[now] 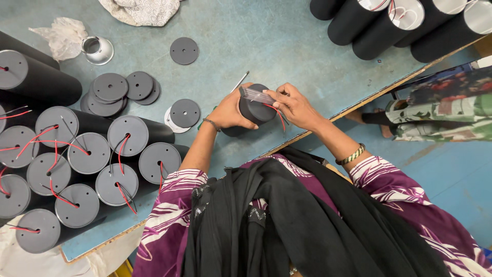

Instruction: The person assembles cylindrical black components by inserting wires through circular gray caps and securing them with a metal tool. They repeatedly pick up a cap, thread a wire, place it on a cylinder, and use a tool to press it down before moving the finished unit aside.

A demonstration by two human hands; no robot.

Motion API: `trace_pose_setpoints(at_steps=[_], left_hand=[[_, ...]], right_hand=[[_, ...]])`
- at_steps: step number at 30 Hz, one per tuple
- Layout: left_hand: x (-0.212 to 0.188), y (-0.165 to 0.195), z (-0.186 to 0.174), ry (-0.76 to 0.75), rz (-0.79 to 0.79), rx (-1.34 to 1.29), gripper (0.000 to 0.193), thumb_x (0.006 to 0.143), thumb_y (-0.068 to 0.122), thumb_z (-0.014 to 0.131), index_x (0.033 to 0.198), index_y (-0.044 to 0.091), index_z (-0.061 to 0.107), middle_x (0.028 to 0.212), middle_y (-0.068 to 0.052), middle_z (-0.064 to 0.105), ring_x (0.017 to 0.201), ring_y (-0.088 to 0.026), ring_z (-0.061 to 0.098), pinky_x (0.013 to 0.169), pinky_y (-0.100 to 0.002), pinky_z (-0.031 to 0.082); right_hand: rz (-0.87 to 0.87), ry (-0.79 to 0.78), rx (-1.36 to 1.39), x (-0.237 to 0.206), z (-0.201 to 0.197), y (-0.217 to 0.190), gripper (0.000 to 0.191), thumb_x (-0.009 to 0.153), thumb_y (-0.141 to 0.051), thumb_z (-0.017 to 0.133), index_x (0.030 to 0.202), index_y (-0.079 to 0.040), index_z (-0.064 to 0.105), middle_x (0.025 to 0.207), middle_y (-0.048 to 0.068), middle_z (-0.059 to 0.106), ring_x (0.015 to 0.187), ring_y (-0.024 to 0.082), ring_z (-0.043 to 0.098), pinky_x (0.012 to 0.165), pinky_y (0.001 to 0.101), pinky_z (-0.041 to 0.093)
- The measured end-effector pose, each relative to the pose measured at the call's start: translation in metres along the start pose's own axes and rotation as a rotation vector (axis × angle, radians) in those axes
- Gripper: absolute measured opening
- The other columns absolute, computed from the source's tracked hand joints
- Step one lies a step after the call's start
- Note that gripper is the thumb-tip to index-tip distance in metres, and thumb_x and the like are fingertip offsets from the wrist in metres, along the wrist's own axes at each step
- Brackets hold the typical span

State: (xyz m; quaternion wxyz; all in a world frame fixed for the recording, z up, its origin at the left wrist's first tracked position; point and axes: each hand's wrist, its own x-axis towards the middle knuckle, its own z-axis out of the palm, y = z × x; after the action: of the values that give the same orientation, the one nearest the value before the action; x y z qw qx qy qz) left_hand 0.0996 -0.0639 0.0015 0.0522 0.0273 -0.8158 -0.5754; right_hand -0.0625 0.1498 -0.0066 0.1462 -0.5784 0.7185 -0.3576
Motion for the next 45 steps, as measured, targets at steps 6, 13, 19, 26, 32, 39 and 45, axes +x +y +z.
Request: trace_pose_setpoints(at_steps=[6, 13, 19, 26, 32, 39, 45], left_hand=[[-0.002, 0.002, -0.003, -0.024, 0.021, 0.008, 0.109, 0.051, 0.027, 0.096, 0.147, 0.006, 0.049, 0.142, -0.012, 0.059, 0.135, -0.028, 0.056, 0.114, -0.038, 0.043], [-0.002, 0.003, -0.007, -0.026, -0.061, -0.063, 0.117, 0.049, 0.028, 0.095, 0.15, 0.005, 0.042, 0.141, -0.012, 0.059, 0.133, -0.026, 0.057, 0.113, -0.037, 0.043], [-0.007, -0.001, 0.001, 0.032, 0.036, -0.05, 0.111, 0.051, 0.029, 0.096, 0.148, 0.006, 0.048, 0.141, -0.013, 0.06, 0.135, -0.029, 0.057, 0.115, -0.038, 0.044], [-0.015, -0.011, 0.037, 0.257, 0.05, 0.319, 0.108, 0.048, 0.048, 0.092, 0.141, 0.011, 0.053, 0.136, -0.011, 0.063, 0.126, -0.035, 0.059, 0.107, -0.048, 0.042], [-0.022, -0.003, 0.08, 0.43, -0.026, 0.526, 0.108, 0.046, 0.045, 0.093, 0.14, 0.013, 0.05, 0.136, -0.008, 0.062, 0.129, -0.034, 0.053, 0.107, -0.068, 0.032], [-0.037, 0.019, 0.112, 0.389, 0.109, 0.652, 0.108, 0.045, 0.043, 0.094, 0.139, 0.011, 0.052, 0.137, -0.009, 0.056, 0.125, -0.035, 0.051, 0.106, -0.077, 0.025], [-0.051, 0.006, 0.119, 0.298, 0.265, 0.72, 0.107, 0.048, 0.036, 0.094, 0.142, 0.012, 0.052, 0.141, -0.01, 0.054, 0.128, -0.036, 0.05, 0.106, -0.075, 0.027]], right_hand=[[-0.112, -0.047, -0.074, 0.003, -0.008, -0.005, 0.051, 0.1, -0.011, 0.063, 0.15, -0.019, 0.056, 0.107, 0.012, 0.056, 0.095, 0.028, 0.055, 0.086, 0.038, 0.048], [-0.226, 0.009, -0.15, 0.01, -0.004, -0.009, 0.055, 0.097, -0.009, 0.063, 0.149, -0.024, 0.058, 0.104, 0.009, 0.056, 0.095, 0.026, 0.055, 0.087, 0.0375, 0.049], [-0.043, 0.055, -0.129, 0.008, -0.004, -0.02, 0.042, 0.097, -0.027, 0.071, 0.138, -0.023, 0.065, 0.092, 0.01, 0.058, 0.088, 0.028, 0.059, 0.082, 0.0383, 0.05], [-0.065, 0.037, -0.241, 0.002, -0.013, -0.033, 0.049, 0.102, -0.034, 0.06, 0.146, -0.015, 0.049, 0.12, 0.02, 0.069, 0.103, 0.041, 0.067, 0.089, 0.0509, 0.052], [0.251, -0.07, -0.293, -0.015, -0.001, -0.051, 0.054, 0.104, -0.03, 0.048, 0.155, -0.017, 0.035, 0.102, 0.024, 0.072, 0.087, 0.05, 0.066, 0.077, 0.0593, 0.051], [0.641, -0.034, -0.136, -0.059, 0.015, -0.058, 0.066, 0.101, -0.028, 0.045, 0.159, -0.013, 0.017, 0.072, 0.03, 0.066, 0.076, 0.054, 0.064, 0.08, 0.0606, 0.048], [0.864, 0.061, -0.075, -0.103, 0.055, -0.048, 0.056, 0.103, -0.027, 0.04, 0.156, -0.015, 0.027, 0.078, 0.028, 0.069, 0.078, 0.051, 0.068, 0.081, 0.0575, 0.051]])
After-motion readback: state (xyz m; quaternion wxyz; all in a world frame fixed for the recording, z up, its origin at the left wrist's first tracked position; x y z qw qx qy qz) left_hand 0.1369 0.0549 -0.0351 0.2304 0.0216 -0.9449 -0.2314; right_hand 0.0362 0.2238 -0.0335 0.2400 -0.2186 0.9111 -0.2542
